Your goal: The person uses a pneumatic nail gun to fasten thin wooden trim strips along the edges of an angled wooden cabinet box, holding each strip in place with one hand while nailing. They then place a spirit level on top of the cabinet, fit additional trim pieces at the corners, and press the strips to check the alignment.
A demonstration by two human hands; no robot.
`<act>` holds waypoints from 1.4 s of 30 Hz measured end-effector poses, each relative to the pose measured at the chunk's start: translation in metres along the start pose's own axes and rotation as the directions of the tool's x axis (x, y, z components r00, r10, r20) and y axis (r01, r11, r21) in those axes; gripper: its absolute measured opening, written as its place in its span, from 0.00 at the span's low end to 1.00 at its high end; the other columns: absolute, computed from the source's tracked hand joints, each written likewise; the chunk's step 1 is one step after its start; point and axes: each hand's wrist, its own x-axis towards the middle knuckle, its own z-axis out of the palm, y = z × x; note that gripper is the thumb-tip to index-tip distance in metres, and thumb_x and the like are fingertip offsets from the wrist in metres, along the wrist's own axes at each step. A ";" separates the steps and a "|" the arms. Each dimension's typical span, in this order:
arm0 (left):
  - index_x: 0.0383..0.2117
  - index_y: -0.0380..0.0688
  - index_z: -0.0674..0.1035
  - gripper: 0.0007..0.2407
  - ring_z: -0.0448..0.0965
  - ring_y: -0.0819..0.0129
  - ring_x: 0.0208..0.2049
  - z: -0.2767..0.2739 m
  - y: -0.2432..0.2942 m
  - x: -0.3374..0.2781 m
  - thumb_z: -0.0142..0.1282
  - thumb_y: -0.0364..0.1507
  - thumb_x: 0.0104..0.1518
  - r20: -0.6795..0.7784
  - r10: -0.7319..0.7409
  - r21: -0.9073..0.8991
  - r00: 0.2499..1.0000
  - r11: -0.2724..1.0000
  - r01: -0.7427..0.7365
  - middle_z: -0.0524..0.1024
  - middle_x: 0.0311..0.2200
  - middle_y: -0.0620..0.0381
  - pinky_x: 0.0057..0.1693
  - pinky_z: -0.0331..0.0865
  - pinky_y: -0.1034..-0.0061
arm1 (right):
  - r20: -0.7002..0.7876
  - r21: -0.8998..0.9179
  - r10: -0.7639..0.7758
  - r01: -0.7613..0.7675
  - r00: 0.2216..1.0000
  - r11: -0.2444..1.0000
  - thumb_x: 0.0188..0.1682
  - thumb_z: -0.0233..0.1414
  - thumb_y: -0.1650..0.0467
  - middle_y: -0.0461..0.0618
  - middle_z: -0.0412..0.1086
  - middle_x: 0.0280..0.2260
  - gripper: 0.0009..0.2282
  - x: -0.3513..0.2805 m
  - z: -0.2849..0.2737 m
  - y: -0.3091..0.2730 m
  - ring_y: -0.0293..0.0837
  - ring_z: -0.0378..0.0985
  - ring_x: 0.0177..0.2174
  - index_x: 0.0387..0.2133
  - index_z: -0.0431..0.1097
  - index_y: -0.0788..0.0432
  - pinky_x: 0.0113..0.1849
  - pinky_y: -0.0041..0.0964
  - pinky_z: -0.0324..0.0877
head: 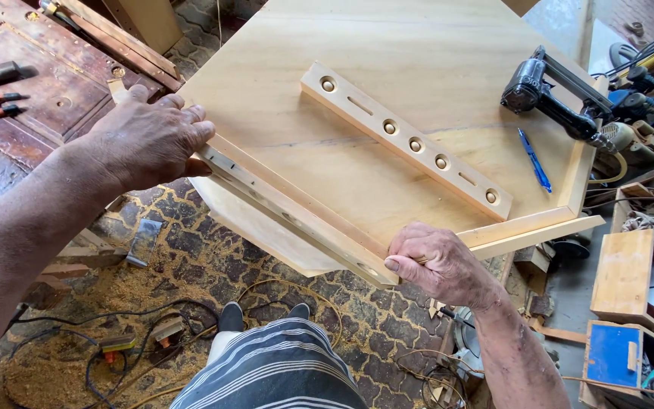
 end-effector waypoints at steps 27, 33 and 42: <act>0.30 0.48 0.81 0.18 0.81 0.62 0.53 0.033 0.060 0.029 0.54 0.50 0.52 -0.664 0.283 -0.107 0.692 0.880 -0.462 0.82 0.49 0.51 0.52 0.72 0.65 | -0.400 0.262 -0.170 0.290 0.900 0.921 0.55 0.56 0.64 0.49 0.78 0.32 0.09 -0.021 0.008 0.020 0.46 0.83 0.36 0.33 0.74 0.58 0.39 0.37 0.77; 0.24 0.45 0.80 0.24 0.81 0.60 0.48 0.011 0.067 0.022 0.58 0.56 0.44 -0.682 0.265 -0.146 0.682 0.864 -0.482 0.83 0.44 0.52 0.50 0.71 0.63 | -0.471 0.219 -0.196 0.330 0.860 0.918 0.55 0.56 0.64 0.51 0.76 0.32 0.10 -0.022 0.015 0.018 0.48 0.82 0.36 0.35 0.74 0.60 0.40 0.39 0.76; 0.26 0.44 0.80 0.22 0.80 0.59 0.50 0.011 0.067 0.020 0.60 0.53 0.44 -0.676 0.256 -0.148 0.691 0.872 -0.467 0.82 0.44 0.51 0.53 0.70 0.63 | -0.488 0.196 -0.172 0.300 0.856 0.933 0.55 0.56 0.63 0.51 0.77 0.33 0.11 -0.019 0.017 0.017 0.47 0.83 0.37 0.35 0.74 0.60 0.41 0.39 0.77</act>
